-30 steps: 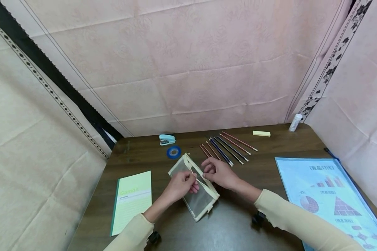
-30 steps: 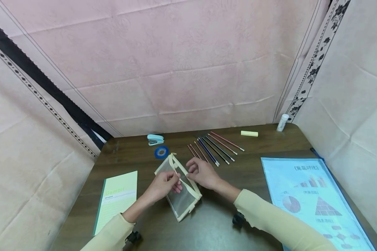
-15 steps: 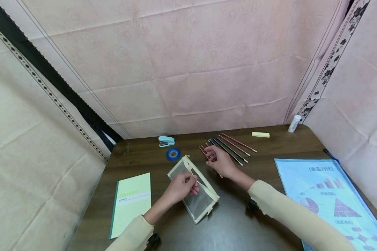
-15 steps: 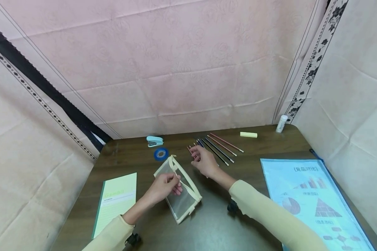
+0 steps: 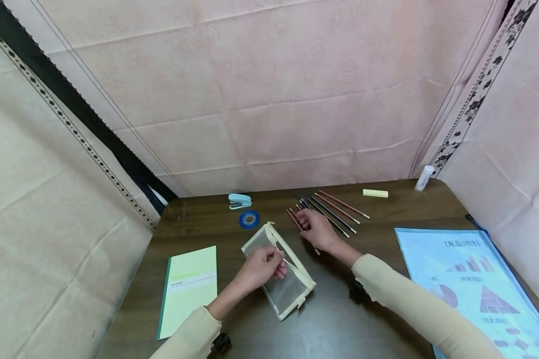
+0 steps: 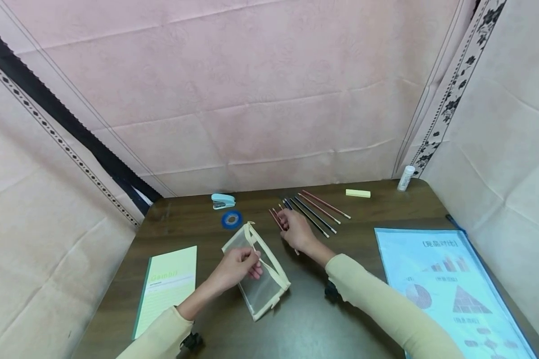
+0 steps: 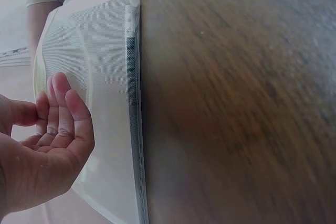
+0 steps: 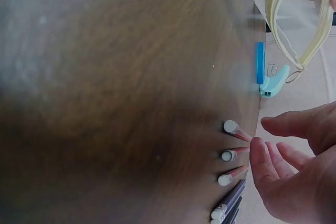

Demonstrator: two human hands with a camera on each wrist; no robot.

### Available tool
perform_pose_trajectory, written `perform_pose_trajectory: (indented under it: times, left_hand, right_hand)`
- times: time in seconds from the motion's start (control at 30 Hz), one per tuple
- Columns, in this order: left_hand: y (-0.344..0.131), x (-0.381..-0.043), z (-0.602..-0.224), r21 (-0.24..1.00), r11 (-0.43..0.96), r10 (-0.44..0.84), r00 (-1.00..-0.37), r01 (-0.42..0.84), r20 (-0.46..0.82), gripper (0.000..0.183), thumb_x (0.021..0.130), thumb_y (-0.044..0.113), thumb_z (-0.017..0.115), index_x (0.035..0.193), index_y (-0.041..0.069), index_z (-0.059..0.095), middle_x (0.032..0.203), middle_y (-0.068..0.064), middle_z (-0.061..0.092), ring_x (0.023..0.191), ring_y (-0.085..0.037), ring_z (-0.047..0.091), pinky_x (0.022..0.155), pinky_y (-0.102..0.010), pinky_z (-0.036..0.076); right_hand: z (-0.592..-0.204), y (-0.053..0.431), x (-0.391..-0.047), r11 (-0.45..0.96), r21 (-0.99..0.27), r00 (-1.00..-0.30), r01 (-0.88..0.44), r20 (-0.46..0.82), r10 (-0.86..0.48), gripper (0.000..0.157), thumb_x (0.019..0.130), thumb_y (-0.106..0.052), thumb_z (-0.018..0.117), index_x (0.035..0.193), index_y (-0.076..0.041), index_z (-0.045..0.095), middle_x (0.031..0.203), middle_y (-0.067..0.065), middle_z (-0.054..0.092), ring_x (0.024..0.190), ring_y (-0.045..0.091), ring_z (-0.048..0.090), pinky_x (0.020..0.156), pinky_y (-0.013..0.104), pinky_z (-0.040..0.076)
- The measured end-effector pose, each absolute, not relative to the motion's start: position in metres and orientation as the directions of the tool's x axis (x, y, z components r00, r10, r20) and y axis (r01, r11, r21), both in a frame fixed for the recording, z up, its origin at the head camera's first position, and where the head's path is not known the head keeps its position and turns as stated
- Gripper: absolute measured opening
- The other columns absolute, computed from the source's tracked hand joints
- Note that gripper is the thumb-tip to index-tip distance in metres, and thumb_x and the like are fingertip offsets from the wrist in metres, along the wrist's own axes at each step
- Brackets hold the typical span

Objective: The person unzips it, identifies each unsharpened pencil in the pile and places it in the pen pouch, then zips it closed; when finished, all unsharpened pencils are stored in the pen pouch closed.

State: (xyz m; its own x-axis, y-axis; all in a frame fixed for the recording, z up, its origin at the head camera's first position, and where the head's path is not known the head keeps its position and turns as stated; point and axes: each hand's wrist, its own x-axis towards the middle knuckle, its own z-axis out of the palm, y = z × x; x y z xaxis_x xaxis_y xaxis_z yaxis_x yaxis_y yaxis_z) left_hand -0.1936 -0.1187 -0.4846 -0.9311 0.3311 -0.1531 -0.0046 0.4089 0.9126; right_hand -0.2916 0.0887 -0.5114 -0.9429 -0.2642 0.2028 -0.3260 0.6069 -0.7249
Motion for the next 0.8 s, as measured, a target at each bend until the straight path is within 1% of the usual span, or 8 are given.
perform_pose_trajectory:
  times: [0.13,0.43,0.6,0.8]
  left_hand:
    - [-0.1186,-0.1936,-0.4852,0.908,0.419,0.334,-0.931,0.009,-0.145,0.031,0.101,0.025,0.05,0.084,0.003,0.065,0.075,-0.01,0.071,0.065,-0.019,0.071,0.062,-0.032,0.06]
    - [-0.1177,-0.1935,-0.4849,0.907,0.42,0.341,-0.931,0.027,-0.13,0.033,0.1,0.027,0.051,0.082,0.003,0.064,0.075,-0.01,0.071,0.065,-0.019,0.071,0.062,-0.034,0.06]
    - [-0.1174,-0.1933,-0.4847,0.909,0.416,0.338,-0.931,0.015,-0.14,0.035,0.101,0.029,0.049,0.081,0.004,0.063,0.075,-0.008,0.072,0.066,-0.019,0.072,0.062,-0.033,0.06]
    - [-0.1178,-0.1937,-0.4853,0.909,0.416,0.336,-0.93,0.007,-0.147,0.033,0.101,0.027,0.049,0.082,0.004,0.064,0.075,-0.007,0.072,0.066,-0.019,0.072,0.062,-0.032,0.06]
  right_hand:
    - [-0.5144,0.0876,-0.2906,0.65,-0.675,-0.936,-0.348,0.209,-0.284,0.048,0.075,0.005,0.075,0.12,-0.005,0.06,0.1,0.01,0.066,0.088,0.021,0.063,0.079,0.035,0.054]
    - [-0.5157,0.0857,-0.287,0.699,-0.589,-0.914,-0.407,0.26,-0.312,0.045,0.073,0.008,0.073,0.115,-0.005,0.063,0.095,0.009,0.066,0.083,0.02,0.063,0.073,0.033,0.053]
    - [-0.5176,0.084,-0.2872,0.719,-0.568,-0.916,-0.402,0.245,-0.318,0.042,0.074,0.006,0.073,0.114,-0.005,0.064,0.091,0.007,0.065,0.081,0.019,0.062,0.07,0.032,0.052]
    - [-0.5163,0.0824,-0.2876,0.75,-0.542,-0.925,-0.379,0.214,-0.313,0.042,0.074,0.003,0.074,0.114,-0.007,0.066,0.089,0.007,0.067,0.081,0.019,0.061,0.071,0.034,0.052]
